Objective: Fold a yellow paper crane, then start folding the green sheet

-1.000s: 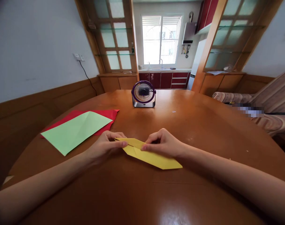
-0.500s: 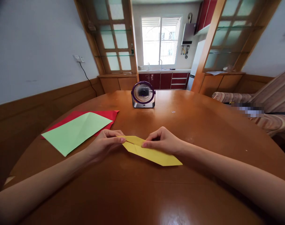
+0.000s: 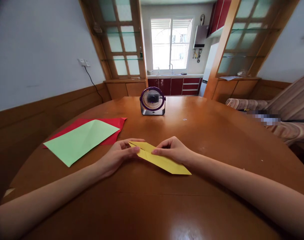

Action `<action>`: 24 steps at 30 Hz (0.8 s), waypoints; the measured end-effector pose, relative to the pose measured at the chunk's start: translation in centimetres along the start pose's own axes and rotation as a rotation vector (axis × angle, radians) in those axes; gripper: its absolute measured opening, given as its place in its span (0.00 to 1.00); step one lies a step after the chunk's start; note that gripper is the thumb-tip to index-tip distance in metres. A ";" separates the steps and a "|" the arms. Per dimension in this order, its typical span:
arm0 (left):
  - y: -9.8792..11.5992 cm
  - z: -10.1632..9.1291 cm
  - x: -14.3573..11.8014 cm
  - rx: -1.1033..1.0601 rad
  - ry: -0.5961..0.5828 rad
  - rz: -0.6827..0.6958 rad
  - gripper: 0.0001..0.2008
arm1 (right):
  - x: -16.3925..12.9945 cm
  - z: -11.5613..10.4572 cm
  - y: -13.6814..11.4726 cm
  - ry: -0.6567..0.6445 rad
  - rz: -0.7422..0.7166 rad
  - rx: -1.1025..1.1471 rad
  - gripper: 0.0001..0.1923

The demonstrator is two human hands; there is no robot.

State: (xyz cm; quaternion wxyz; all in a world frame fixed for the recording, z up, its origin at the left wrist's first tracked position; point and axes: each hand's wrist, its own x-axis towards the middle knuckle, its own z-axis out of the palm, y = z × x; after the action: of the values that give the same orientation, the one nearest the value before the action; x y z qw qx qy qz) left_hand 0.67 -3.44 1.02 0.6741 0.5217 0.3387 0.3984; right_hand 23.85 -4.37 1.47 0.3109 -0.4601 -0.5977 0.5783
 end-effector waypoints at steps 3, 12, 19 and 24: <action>-0.5 0.7 0.0 -0.021 0.019 -0.023 0.19 | 0.2 0.4 0.5 -0.008 -0.041 -0.055 0.20; -1.1 -0.3 1.4 0.291 0.163 0.053 0.27 | 1.0 0.4 1.5 0.055 -0.427 -0.541 0.18; -1.4 -2.0 3.0 0.921 0.169 0.267 0.17 | 1.3 0.5 2.1 0.081 -0.578 -0.966 0.13; -1.5 -2.1 2.9 1.205 0.151 0.506 0.14 | 1.4 0.3 2.4 0.139 -0.768 -1.219 0.15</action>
State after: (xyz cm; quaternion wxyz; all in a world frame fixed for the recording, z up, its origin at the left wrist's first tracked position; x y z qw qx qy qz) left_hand 0.47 -0.13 -1.08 0.1238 0.8419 0.4160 0.3207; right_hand 23.45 -3.43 -1.12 0.2175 -0.3449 -0.9123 -0.0385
